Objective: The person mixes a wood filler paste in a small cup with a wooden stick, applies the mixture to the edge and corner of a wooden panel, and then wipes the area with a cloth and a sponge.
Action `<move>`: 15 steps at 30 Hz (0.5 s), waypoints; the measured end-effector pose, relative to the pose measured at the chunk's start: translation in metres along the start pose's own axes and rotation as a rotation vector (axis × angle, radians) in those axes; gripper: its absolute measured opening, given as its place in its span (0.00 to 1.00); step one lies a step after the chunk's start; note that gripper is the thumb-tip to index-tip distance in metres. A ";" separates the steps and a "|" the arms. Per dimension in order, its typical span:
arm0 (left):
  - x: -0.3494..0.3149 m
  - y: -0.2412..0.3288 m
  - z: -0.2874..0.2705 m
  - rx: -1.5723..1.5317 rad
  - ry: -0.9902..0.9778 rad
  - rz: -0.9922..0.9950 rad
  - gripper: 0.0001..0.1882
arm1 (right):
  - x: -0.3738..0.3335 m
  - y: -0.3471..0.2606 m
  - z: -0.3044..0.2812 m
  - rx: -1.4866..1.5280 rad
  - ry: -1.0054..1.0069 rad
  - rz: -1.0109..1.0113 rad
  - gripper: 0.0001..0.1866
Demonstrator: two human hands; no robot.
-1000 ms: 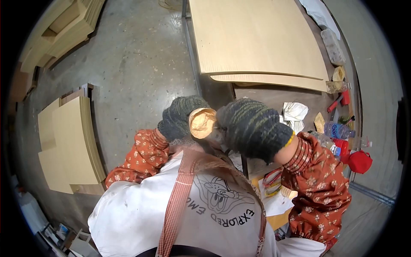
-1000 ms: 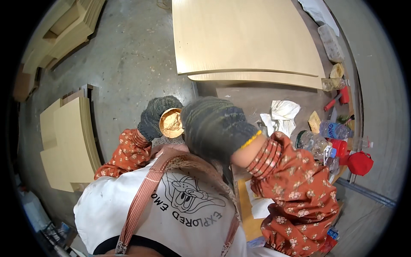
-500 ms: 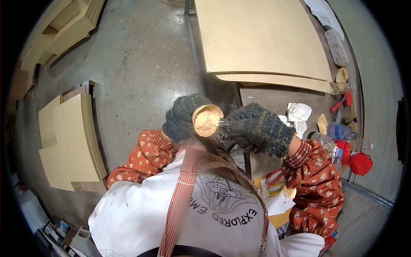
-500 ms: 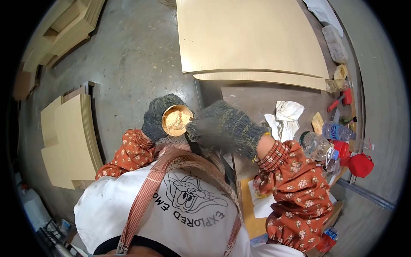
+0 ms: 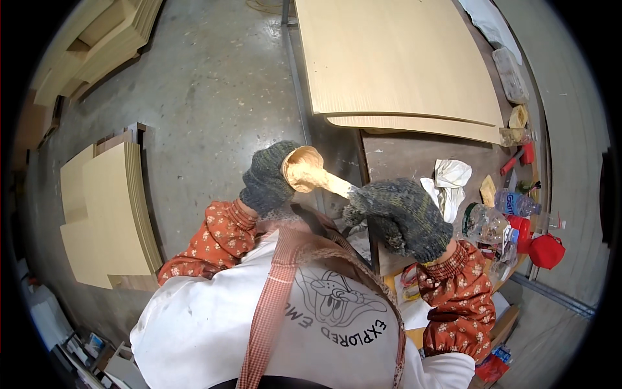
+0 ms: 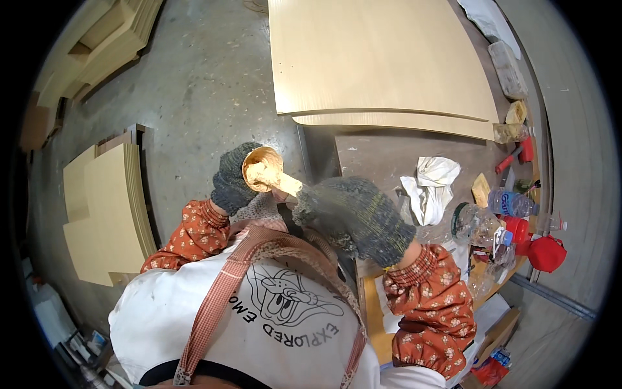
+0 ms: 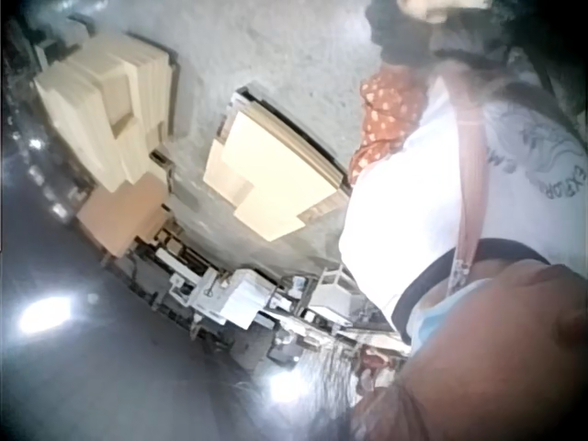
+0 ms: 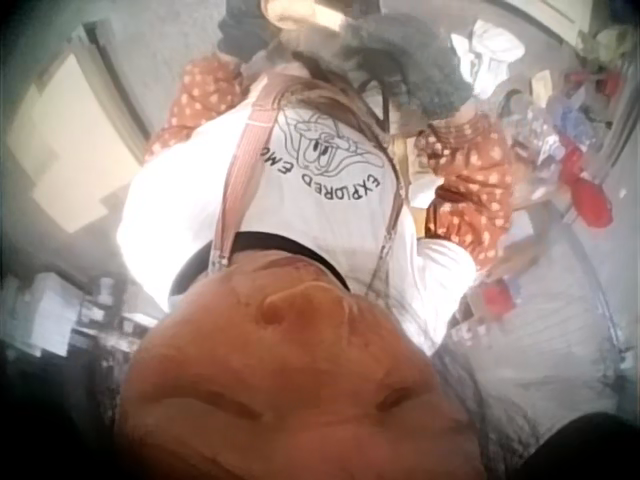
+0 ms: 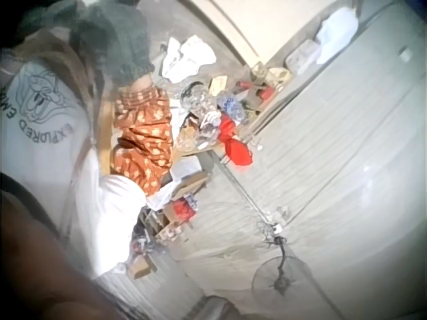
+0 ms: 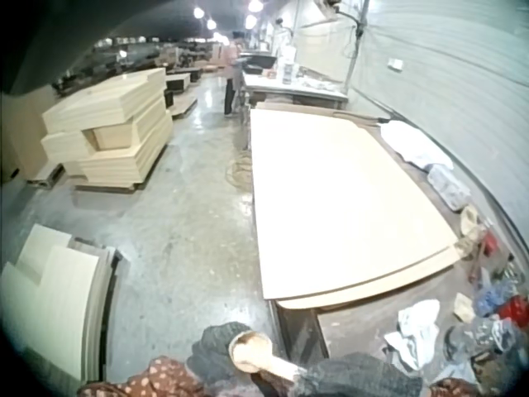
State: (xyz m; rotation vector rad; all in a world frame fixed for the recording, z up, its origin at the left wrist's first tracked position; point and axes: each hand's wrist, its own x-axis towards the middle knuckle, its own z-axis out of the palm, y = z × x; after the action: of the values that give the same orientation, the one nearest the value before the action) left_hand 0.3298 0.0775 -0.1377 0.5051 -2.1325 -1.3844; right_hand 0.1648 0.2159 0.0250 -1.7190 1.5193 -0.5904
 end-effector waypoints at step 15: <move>0.002 0.021 0.000 -0.045 -0.138 0.020 0.24 | -0.004 0.003 0.036 -0.366 0.245 -0.123 0.07</move>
State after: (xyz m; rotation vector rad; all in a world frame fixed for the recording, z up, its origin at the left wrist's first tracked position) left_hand 0.3275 0.0848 -0.1176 0.3792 -2.2024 -1.4911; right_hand 0.1897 0.2280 0.0011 -2.0903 1.7880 -0.6333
